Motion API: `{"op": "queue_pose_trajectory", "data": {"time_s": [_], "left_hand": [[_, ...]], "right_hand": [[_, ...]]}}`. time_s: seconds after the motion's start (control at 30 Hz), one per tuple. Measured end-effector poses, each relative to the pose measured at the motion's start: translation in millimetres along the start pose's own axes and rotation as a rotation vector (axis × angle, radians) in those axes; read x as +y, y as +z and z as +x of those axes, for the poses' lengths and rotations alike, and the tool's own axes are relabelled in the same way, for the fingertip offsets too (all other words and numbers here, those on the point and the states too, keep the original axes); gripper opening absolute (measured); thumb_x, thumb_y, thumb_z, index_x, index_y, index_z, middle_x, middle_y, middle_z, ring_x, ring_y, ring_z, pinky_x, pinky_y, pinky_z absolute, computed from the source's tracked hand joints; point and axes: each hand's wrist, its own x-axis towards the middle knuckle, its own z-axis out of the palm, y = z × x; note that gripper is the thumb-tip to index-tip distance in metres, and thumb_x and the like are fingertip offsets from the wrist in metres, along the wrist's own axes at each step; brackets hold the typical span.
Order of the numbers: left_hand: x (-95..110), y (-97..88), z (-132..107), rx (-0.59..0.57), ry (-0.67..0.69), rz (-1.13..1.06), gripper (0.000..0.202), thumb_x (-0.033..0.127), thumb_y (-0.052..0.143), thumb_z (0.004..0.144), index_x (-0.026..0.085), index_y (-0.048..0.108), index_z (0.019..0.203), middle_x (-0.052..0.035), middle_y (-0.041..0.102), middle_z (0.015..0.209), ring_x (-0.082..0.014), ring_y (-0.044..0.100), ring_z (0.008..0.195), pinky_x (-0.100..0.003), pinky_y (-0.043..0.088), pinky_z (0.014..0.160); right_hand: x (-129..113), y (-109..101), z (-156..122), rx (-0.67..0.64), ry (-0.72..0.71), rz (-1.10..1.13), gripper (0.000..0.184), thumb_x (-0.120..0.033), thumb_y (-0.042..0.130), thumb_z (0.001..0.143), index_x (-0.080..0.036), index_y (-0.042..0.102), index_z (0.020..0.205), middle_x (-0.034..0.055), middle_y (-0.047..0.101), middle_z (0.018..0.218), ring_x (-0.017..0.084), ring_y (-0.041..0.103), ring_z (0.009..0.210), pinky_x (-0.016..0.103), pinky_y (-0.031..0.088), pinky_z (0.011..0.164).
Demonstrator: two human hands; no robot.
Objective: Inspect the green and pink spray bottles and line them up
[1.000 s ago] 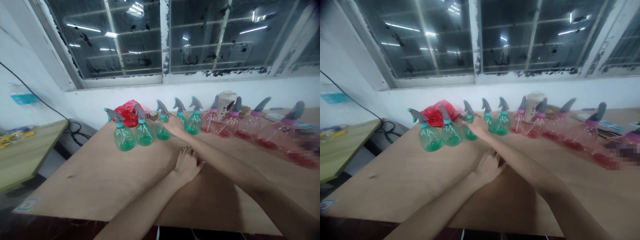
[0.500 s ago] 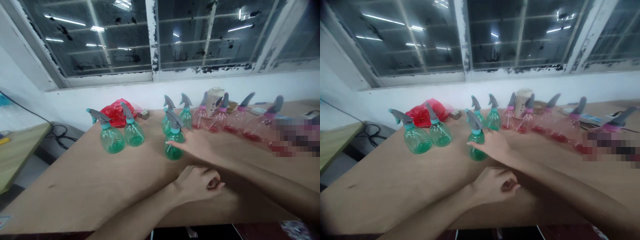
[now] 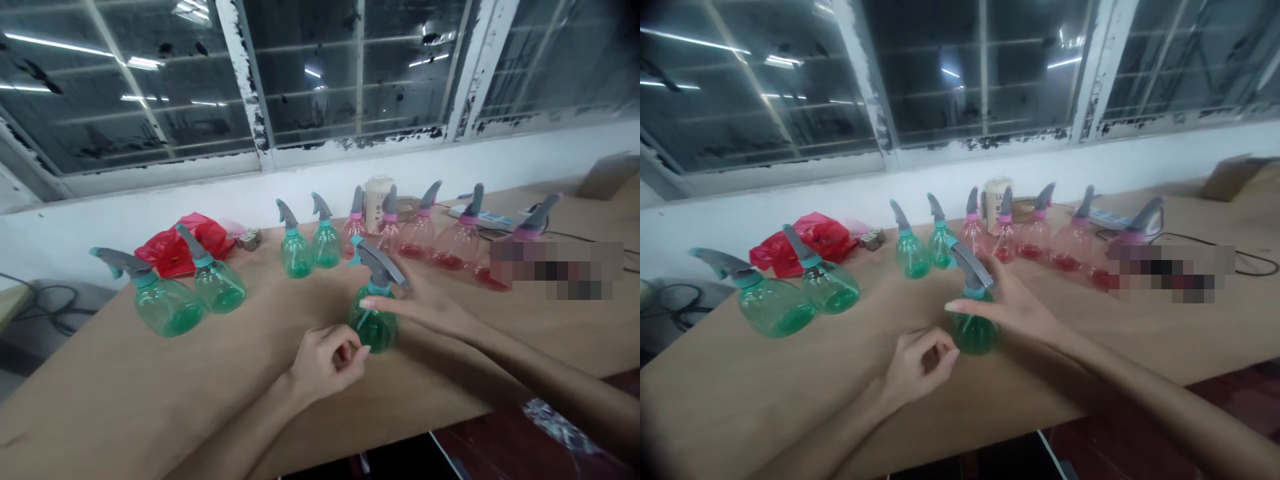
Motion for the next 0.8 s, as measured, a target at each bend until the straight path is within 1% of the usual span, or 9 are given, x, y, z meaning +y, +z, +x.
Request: {"op": "queue_pose_trajectory", "data": {"time_s": [0.07, 0.13, 0.23, 0.33, 0.43, 0.57, 0.67, 0.73, 0.8], "left_hand": [[-3, 1.3, 1, -0.004, -0.058, -0.007, 0.015, 0.021, 0.052, 0.082, 0.019, 0.052, 0.067, 0.0052, 0.051, 0.051, -0.0074, 0.048, 0.044, -0.019, 0.039, 0.048], [-6, 2.8, 2, -0.003, -0.092, -0.005, 0.017, 0.023, 0.051, 0.082, 0.019, 0.052, 0.066, 0.0052, 0.051, 0.050, -0.0075, 0.048, 0.045, -0.018, 0.039, 0.047], [-8, 3.7, 2, -0.004, -0.124, 0.006, 0.018, 0.026, 0.051, 0.083, 0.019, 0.053, 0.066, 0.0053, 0.050, 0.050, -0.0076, 0.047, 0.045, -0.018, 0.038, 0.047], [-10, 2.5, 2, 0.000, -0.183, 0.027, 0.021, 0.027, 0.051, 0.083, 0.019, 0.053, 0.065, 0.0057, 0.049, 0.048, -0.0072, 0.046, 0.044, -0.017, 0.038, 0.046], [-16, -0.7, 3, -0.001, -0.228, 0.048, 0.024, 0.030, 0.050, 0.085, 0.018, 0.054, 0.065, 0.0056, 0.050, 0.049, -0.0072, 0.047, 0.044, -0.017, 0.039, 0.048], [-32, -6.2, 8, 0.034, -0.393, 0.137, 0.019, 0.033, 0.048, 0.087, 0.020, 0.055, 0.076, 0.0037, 0.058, 0.061, -0.0109, 0.055, 0.055, -0.022, 0.044, 0.056], [-48, -9.3, 11, 0.101, -0.573, 0.312, 0.016, 0.031, 0.050, 0.085, 0.020, 0.054, 0.097, -0.0046, 0.064, 0.094, -0.0186, 0.062, 0.082, -0.031, 0.049, 0.071], [-58, -9.9, 10, 0.054, -0.623, 0.439, 0.025, 0.030, 0.051, 0.084, 0.018, 0.051, 0.107, -0.0095, 0.059, 0.109, -0.0234, 0.060, 0.093, -0.037, 0.049, 0.077], [-65, -9.0, 9, -0.016, -0.606, 0.507, 0.029, 0.030, 0.050, 0.085, 0.017, 0.050, 0.111, -0.0108, 0.057, 0.112, -0.0256, 0.058, 0.100, -0.040, 0.047, 0.083]], "right_hand": [[-3, 4, 6, -0.016, 0.035, 0.173, 0.066, -0.044, 0.069, 0.069, -0.029, 0.044, 0.127, 0.0057, 0.060, 0.106, 0.023, 0.058, 0.091, 0.044, 0.048, 0.081], [-3, 11, 16, 0.001, 0.039, 0.270, 0.054, -0.042, 0.066, 0.073, -0.030, 0.049, 0.122, 0.0049, 0.062, 0.107, 0.023, 0.059, 0.093, 0.044, 0.047, 0.085], [0, 19, 32, 0.062, 0.030, 0.339, 0.031, -0.037, 0.057, 0.079, -0.029, 0.060, 0.109, 0.0025, 0.065, 0.105, 0.023, 0.058, 0.103, 0.045, 0.041, 0.094], [7, 22, 45, 0.144, 0.056, 0.342, 0.024, -0.032, 0.054, 0.076, -0.026, 0.066, 0.097, 0.0010, 0.068, 0.095, 0.024, 0.057, 0.104, 0.045, 0.039, 0.096], [16, 19, 57, 0.158, 0.073, 0.438, 0.020, -0.026, 0.055, 0.073, -0.024, 0.068, 0.087, 0.0008, 0.069, 0.094, 0.023, 0.058, 0.104, 0.041, 0.038, 0.098], [30, 18, 79, -0.014, 0.133, 0.759, 0.022, -0.015, 0.053, 0.068, -0.021, 0.068, 0.084, 0.0009, 0.070, 0.097, 0.020, 0.061, 0.101, 0.036, 0.039, 0.100], [42, 28, 95, -0.207, 0.314, 1.063, 0.026, -0.013, 0.049, 0.071, -0.016, 0.067, 0.090, 0.0047, 0.070, 0.096, 0.020, 0.064, 0.095, 0.036, 0.044, 0.095], [51, 38, 100, -0.248, 0.423, 1.203, 0.024, -0.014, 0.048, 0.075, -0.013, 0.066, 0.090, 0.0071, 0.071, 0.095, 0.020, 0.066, 0.091, 0.037, 0.047, 0.092], [59, 48, 99, -0.239, 0.483, 1.271, 0.020, -0.016, 0.048, 0.078, -0.012, 0.064, 0.089, 0.0086, 0.071, 0.094, 0.021, 0.066, 0.090, 0.038, 0.049, 0.090]]}}
